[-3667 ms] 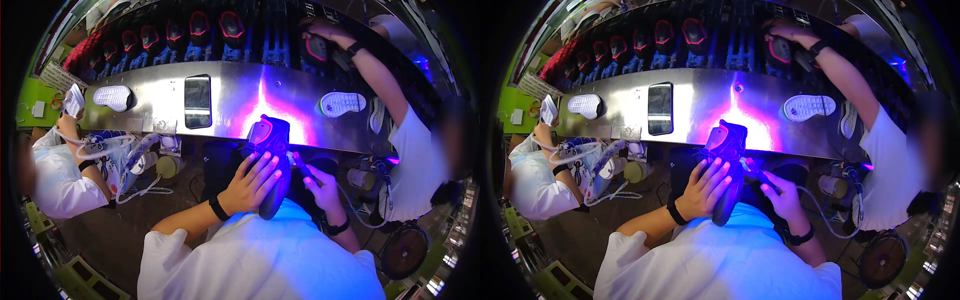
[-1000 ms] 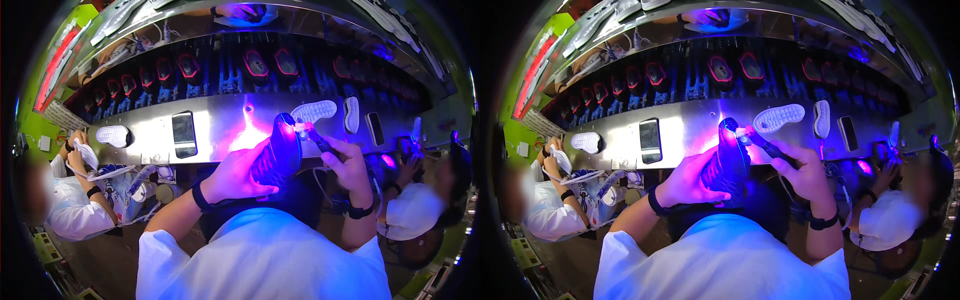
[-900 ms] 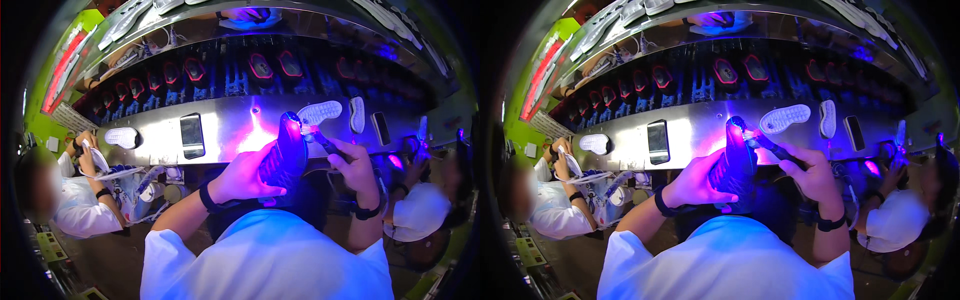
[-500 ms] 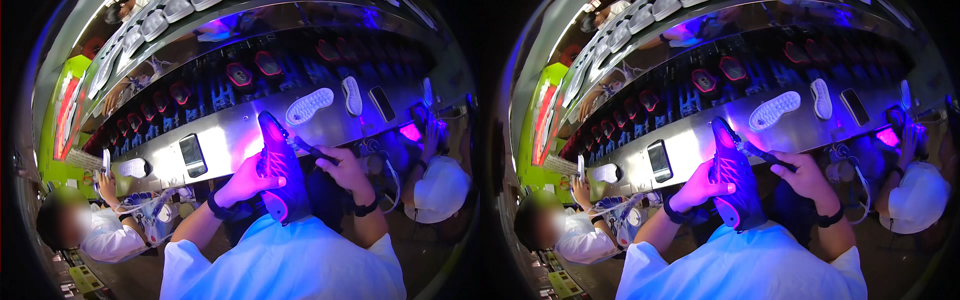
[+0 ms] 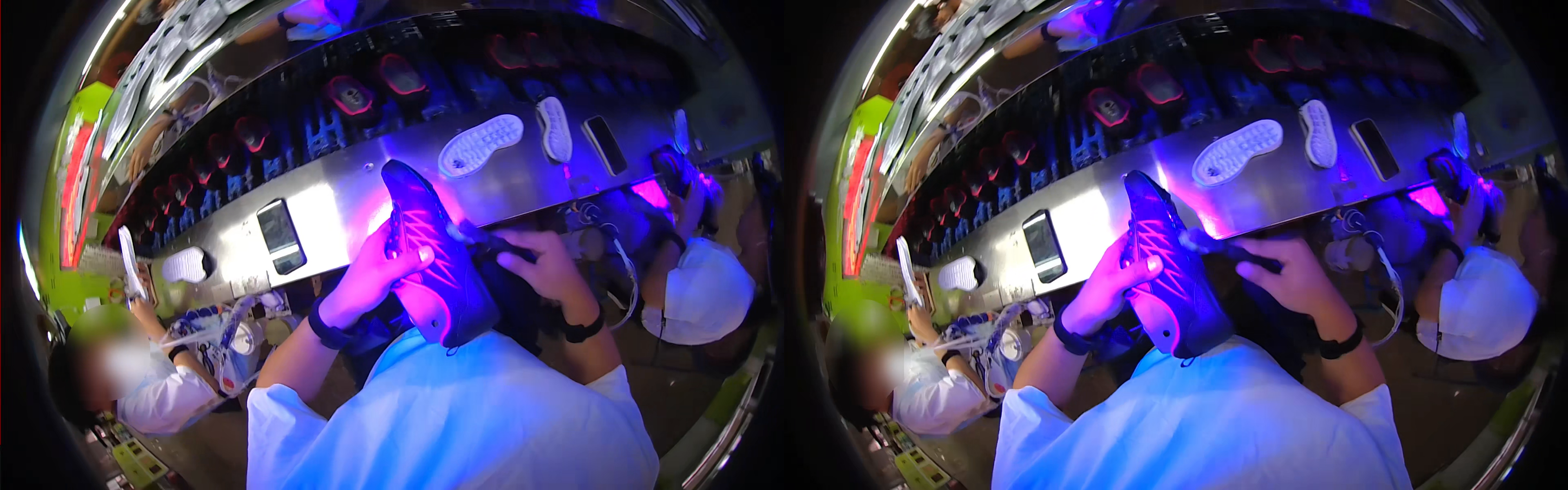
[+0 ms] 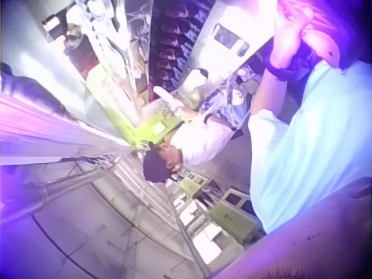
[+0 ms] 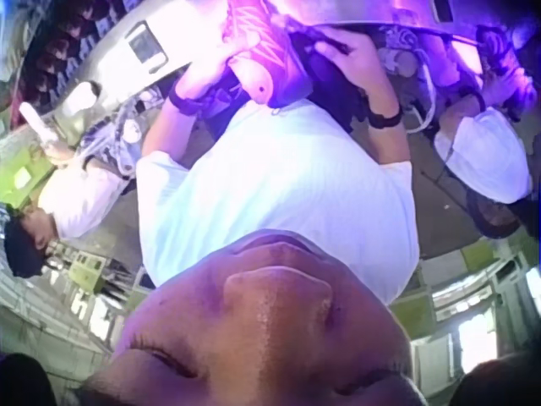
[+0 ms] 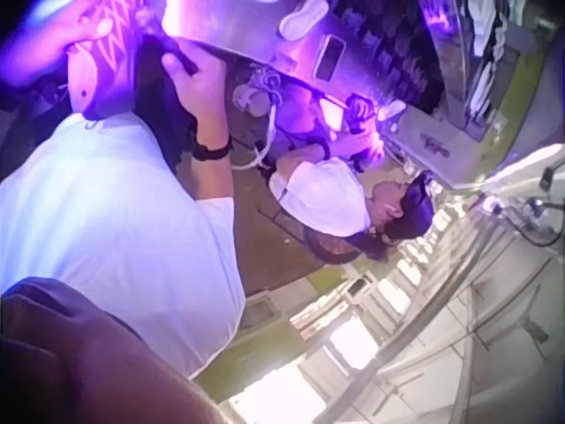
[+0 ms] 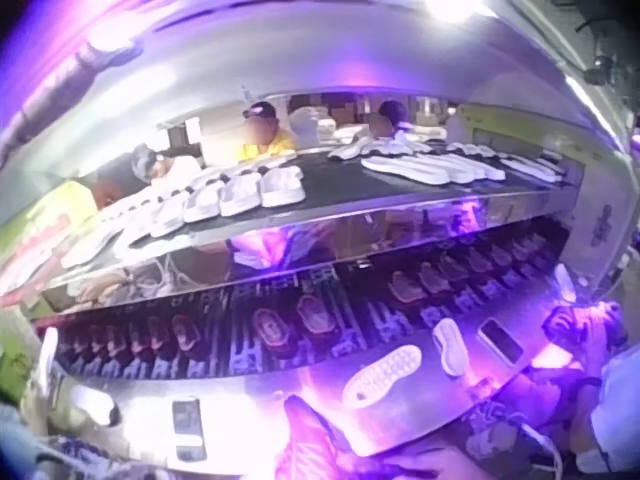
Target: Applying adhesive to shoe uppers and lasts on a manufacturing conveyor line.
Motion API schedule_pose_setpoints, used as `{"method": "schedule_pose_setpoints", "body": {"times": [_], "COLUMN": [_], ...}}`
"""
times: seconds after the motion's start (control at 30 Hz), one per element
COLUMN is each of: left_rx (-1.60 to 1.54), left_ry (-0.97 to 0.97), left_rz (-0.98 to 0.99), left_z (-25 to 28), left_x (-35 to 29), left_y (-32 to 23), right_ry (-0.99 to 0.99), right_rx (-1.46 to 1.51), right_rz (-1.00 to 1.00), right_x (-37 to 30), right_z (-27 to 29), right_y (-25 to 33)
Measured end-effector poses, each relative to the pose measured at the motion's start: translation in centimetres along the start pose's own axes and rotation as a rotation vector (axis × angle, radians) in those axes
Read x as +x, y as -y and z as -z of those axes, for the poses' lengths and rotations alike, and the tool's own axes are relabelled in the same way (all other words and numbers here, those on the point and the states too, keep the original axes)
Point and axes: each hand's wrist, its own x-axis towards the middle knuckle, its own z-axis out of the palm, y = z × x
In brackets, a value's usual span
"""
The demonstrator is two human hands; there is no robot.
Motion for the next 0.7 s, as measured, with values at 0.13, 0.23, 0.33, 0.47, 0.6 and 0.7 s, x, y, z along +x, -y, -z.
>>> {"method": "schedule_pose_setpoints", "body": {"times": [0.13,0.23,0.33,0.47,0.6,0.7], "left_rx": [0.029,0.082,0.065,-0.027,-0.185,-0.150], "left_ry": [-0.102,-0.122,-0.134,-0.153,-0.193,-0.193], "left_rz": [-0.008,-0.066,-0.106,-0.105,-0.047,0.008], "left_z": [1.6,1.6,1.6,1.9,2.6,2.3], "left_x": [-2.0,-2.9,-3.3,-3.6,-4.0,-3.8], "left_y": [-1.1,-1.5,-0.9,-0.7,-0.1,-0.3], "right_ry": [0.204,0.173,0.145,0.204,0.184,0.053], "right_rx": [0.040,0.070,0.048,0.136,0.022,-0.085], "right_rz": [-0.145,-0.230,-0.227,-0.244,-0.217,-0.125], "right_x": [-3.2,-3.3,-1.5,-2.3,-3.9,-4.3], "right_z": [1.0,0.5,0.1,1.0,0.7,0.5], "right_y": [1.6,2.7,4.5,4.5,4.9,5.1]}}
